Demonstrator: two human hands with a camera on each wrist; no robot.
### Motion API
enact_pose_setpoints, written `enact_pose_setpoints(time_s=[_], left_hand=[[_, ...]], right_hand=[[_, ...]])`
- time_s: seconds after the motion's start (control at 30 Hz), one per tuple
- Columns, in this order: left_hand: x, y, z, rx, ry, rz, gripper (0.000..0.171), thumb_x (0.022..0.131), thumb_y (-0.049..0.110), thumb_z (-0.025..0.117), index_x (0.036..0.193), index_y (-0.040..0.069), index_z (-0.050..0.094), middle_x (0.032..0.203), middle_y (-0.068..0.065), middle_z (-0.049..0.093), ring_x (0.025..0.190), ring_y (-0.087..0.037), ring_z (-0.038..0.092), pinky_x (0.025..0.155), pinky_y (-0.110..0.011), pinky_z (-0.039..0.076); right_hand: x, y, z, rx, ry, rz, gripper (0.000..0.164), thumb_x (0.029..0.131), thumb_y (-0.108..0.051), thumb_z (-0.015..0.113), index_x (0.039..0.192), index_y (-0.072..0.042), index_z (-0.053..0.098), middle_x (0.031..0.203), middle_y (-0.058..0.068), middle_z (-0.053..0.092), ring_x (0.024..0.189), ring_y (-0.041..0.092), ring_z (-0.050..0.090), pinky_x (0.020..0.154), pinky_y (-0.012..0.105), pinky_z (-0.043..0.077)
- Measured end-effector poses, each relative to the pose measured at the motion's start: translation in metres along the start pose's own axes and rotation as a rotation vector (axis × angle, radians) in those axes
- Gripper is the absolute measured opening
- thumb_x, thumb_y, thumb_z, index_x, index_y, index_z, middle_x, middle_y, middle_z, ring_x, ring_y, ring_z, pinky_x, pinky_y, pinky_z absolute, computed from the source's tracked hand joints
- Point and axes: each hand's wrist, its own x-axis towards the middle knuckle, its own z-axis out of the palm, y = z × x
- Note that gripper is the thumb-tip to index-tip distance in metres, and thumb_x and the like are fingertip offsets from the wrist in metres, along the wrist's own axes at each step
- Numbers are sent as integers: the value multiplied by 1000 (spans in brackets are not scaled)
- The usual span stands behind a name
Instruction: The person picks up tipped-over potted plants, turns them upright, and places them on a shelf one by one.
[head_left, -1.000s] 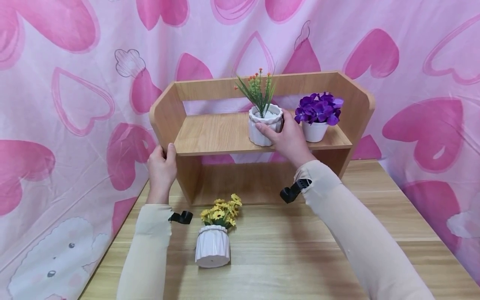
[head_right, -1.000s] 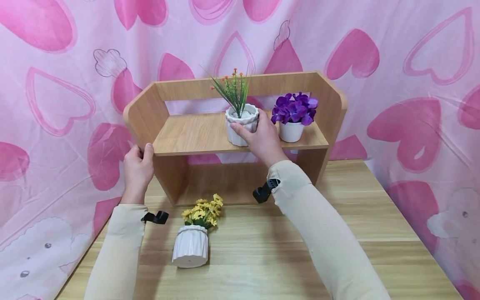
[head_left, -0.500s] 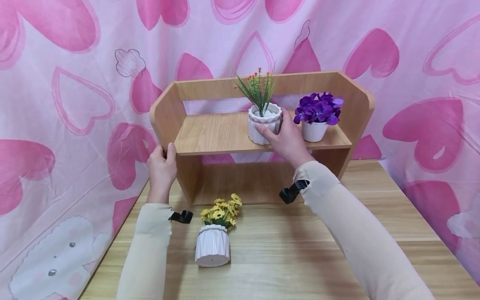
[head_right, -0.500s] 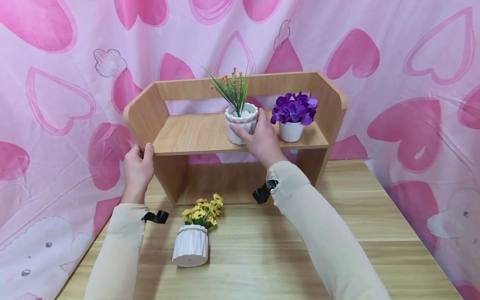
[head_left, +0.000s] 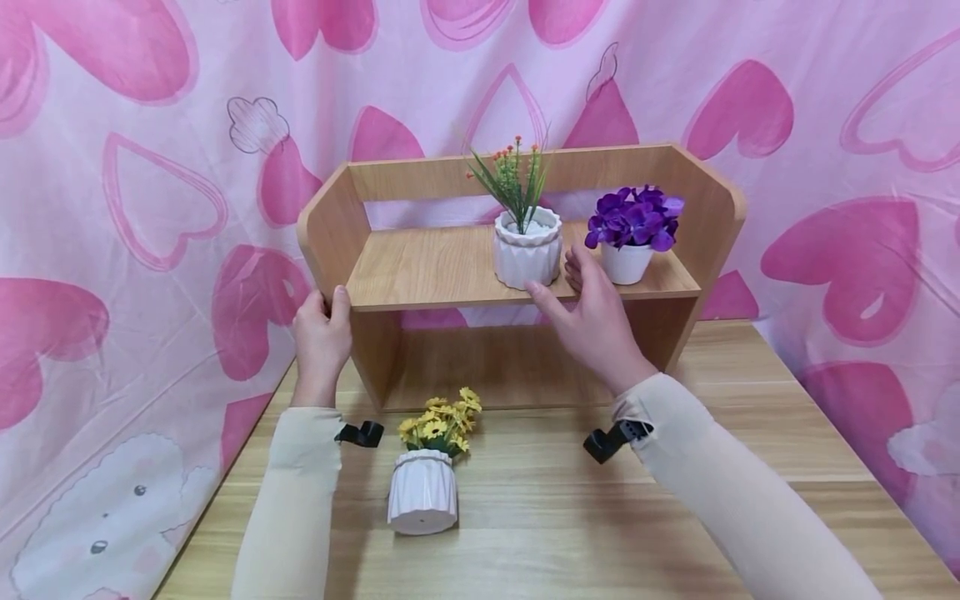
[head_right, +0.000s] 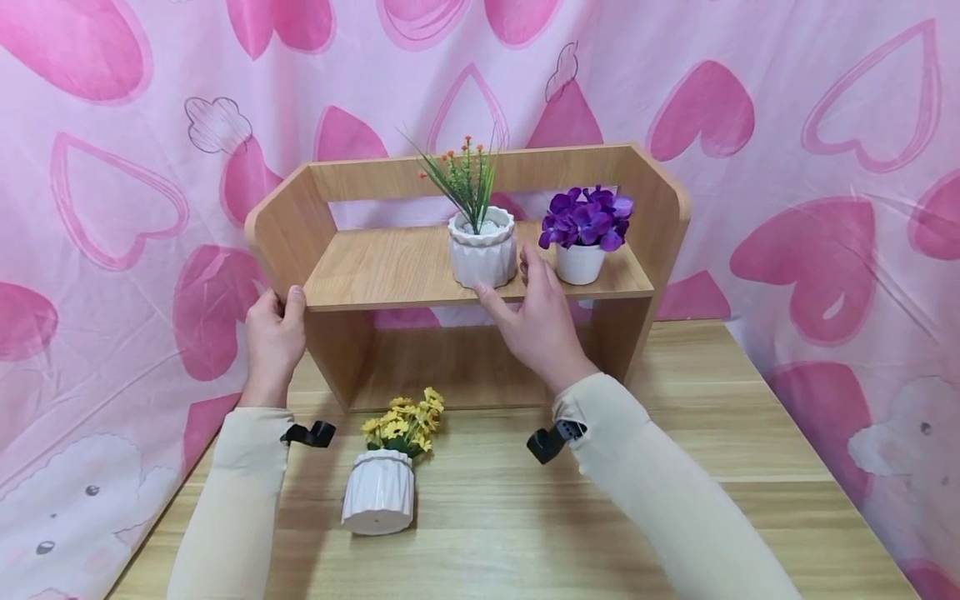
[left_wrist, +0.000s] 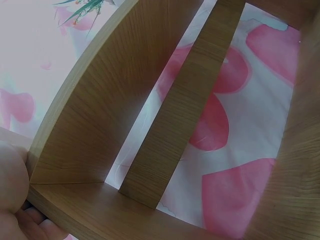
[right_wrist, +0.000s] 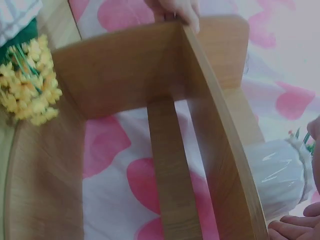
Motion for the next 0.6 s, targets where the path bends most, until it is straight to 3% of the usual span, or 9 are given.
enact_pose_setpoints(time_s=[0.3,0.6], left_hand=[[0,-1,0,1,-2,-3,51,112,40,52,130,-6,67,141,-28,69,122,-39,66,109,-59,55],[0,2,0,0,-22,-28,52,112,43,51,130,-4,67,142,-25,69,122,-37,66,108,-58,56]], right_hand=[[-29,3,5,-19,95,-173,70,106,-31,67,163,-1,38,164,19,48,150,36,51,122,55,46],[-54,9,15,2,102,-197,54,105,-20,68,151,2,51,141,18,63,132,34,59,115,56,49]])
